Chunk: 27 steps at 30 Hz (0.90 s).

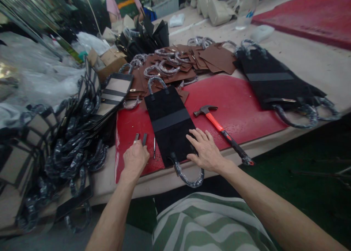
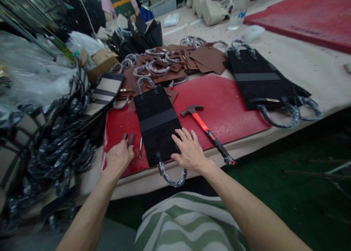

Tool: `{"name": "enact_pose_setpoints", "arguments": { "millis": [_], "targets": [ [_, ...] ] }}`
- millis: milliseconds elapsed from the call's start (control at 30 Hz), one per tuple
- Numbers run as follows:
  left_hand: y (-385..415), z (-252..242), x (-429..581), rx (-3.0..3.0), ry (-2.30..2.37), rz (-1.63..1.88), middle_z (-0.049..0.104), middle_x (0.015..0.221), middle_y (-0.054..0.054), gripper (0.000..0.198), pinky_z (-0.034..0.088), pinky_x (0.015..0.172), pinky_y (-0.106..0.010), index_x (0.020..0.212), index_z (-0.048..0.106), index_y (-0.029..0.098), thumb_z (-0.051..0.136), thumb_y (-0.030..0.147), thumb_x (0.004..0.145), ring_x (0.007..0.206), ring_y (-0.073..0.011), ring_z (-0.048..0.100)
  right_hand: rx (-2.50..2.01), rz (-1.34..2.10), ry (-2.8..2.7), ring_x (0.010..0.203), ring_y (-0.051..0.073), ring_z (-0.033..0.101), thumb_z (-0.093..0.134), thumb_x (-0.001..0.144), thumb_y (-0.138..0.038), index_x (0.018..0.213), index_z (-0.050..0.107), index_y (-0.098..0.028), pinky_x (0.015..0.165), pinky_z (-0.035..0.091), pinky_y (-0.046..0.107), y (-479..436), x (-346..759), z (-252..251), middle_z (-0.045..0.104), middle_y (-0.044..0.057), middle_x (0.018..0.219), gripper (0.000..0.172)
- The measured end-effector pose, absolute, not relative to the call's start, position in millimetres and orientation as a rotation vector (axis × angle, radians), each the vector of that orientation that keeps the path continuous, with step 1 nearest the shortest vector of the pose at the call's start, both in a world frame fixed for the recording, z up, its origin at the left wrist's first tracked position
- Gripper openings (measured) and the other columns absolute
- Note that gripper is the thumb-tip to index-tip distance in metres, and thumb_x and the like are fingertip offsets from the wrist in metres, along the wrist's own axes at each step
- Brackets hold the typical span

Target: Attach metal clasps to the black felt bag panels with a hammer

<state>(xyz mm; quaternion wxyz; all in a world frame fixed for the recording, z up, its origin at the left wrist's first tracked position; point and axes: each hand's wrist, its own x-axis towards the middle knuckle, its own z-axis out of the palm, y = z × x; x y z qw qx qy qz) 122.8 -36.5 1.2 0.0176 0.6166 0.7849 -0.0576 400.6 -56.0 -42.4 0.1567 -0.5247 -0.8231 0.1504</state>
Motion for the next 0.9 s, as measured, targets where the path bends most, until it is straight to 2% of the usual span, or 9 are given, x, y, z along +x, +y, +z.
{"name": "enact_pose_setpoints", "arguments": {
  "millis": [100, 200, 367, 533, 633, 700, 767, 833, 900],
  "targets": [
    [-42.4, 1.8, 131.6, 2.087, 2.467, -0.232, 0.068, 0.097, -0.02, 0.031, 0.052, 0.069, -0.039, 0.102, 0.067, 0.011, 0.045, 0.03, 0.091, 0.087, -0.0336, 0.07, -1.509, 0.437, -2.363, 0.145, 0.036, 0.024, 0.064, 0.082, -0.042, 0.145, 0.046, -0.015, 0.117, 0.019, 0.057, -55.6, 400.9, -41.8, 0.034, 0.015, 0.157, 0.07],
    [-43.8, 4.9, 137.5, 2.146, 2.46, -0.087, 0.067, 0.101, -0.018, 0.033, 0.051, 0.07, -0.037, 0.097, 0.07, 0.014, 0.044, 0.033, 0.093, 0.091, -0.0323, 0.068, -1.507, 0.43, -2.366, 0.145, 0.036, 0.024, 0.064, 0.082, -0.042, 0.144, 0.046, -0.015, 0.117, 0.019, 0.057, -55.6, 401.0, -41.2, 0.034, 0.015, 0.157, 0.07],
    [-29.3, 0.7, 142.0, 1.918, 2.222, 0.024, 0.072, 0.075, -0.012, 0.03, 0.049, 0.068, -0.034, 0.074, 0.071, 0.021, 0.059, 0.046, 0.085, 0.078, -0.0287, 0.069, -1.499, 0.399, -2.371, 0.145, 0.036, 0.025, 0.064, 0.082, -0.04, 0.143, 0.047, -0.015, 0.117, 0.018, 0.057, -55.1, 400.0, -42.7, 0.035, 0.016, 0.156, 0.068],
    [-9.3, -6.4, 139.1, 1.737, 2.12, 0.09, 0.067, 0.058, -0.011, 0.031, 0.049, 0.069, -0.033, 0.048, 0.057, 0.021, 0.07, 0.035, 0.072, 0.071, -0.0269, 0.069, -1.5, 0.378, -2.37, 0.145, 0.036, 0.026, 0.064, 0.081, -0.04, 0.142, 0.048, -0.014, 0.116, 0.02, 0.057, -54.4, 399.3, -43.2, 0.036, 0.016, 0.155, 0.068],
    [-4.8, -6.7, 131.6, 1.675, 2.079, 0.167, 0.06, 0.048, -0.009, 0.032, 0.05, 0.068, -0.032, 0.041, 0.05, 0.022, 0.07, 0.025, 0.066, 0.069, -0.0271, 0.07, -1.507, 0.385, -2.366, 0.144, 0.035, 0.027, 0.065, 0.081, -0.039, 0.143, 0.048, -0.014, 0.116, 0.02, 0.057, -55.0, 399.5, -42.8, 0.036, 0.016, 0.156, 0.068],
    [-6.7, -5.1, 126.4, 1.623, 2.055, 0.216, 0.058, 0.044, -0.008, 0.029, 0.05, 0.062, -0.032, 0.043, 0.05, 0.021, 0.067, 0.022, 0.066, 0.062, -0.0265, 0.069, -1.509, 0.392, -2.36, 0.144, 0.035, 0.027, 0.065, 0.081, -0.04, 0.143, 0.048, -0.015, 0.116, 0.02, 0.057, -55.5, 399.7, -42.7, 0.036, 0.015, 0.156, 0.069],
    [-12.6, -2.3, 125.3, 1.554, 2.02, 0.292, 0.06, 0.046, -0.006, 0.022, 0.051, 0.056, -0.03, 0.052, 0.053, 0.02, 0.061, 0.025, 0.072, 0.054, -0.0235, 0.067, -1.51, 0.4, -2.353, 0.144, 0.035, 0.026, 0.065, 0.081, -0.041, 0.143, 0.048, -0.015, 0.117, 0.019, 0.057, -56.0, 399.8, -42.7, 0.036, 0.015, 0.156, 0.069],
    [-21.9, 0.7, 132.1, 1.41, 1.888, 0.557, 0.067, 0.059, -0.006, 0.017, 0.053, 0.055, -0.028, 0.068, 0.057, 0.018, 0.057, 0.032, 0.078, 0.055, -0.0199, 0.068, -1.512, 0.406, -2.348, 0.145, 0.035, 0.025, 0.066, 0.08, -0.041, 0.143, 0.048, -0.016, 0.117, 0.018, 0.056, -56.4, 399.8, -42.6, 0.035, 0.015, 0.156, 0.07],
    [-32.4, 1.8, 147.7, 1.204, 1.644, 0.891, 0.072, 0.073, -0.005, 0.023, 0.056, 0.058, -0.027, 0.081, 0.057, 0.017, 0.062, 0.039, 0.077, 0.062, -0.0177, 0.07, -1.512, 0.413, -2.346, 0.145, 0.035, 0.025, 0.066, 0.08, -0.041, 0.143, 0.047, -0.016, 0.117, 0.018, 0.056, -56.8, 399.7, -42.3, 0.035, 0.015, 0.157, 0.07]
  ]
}}
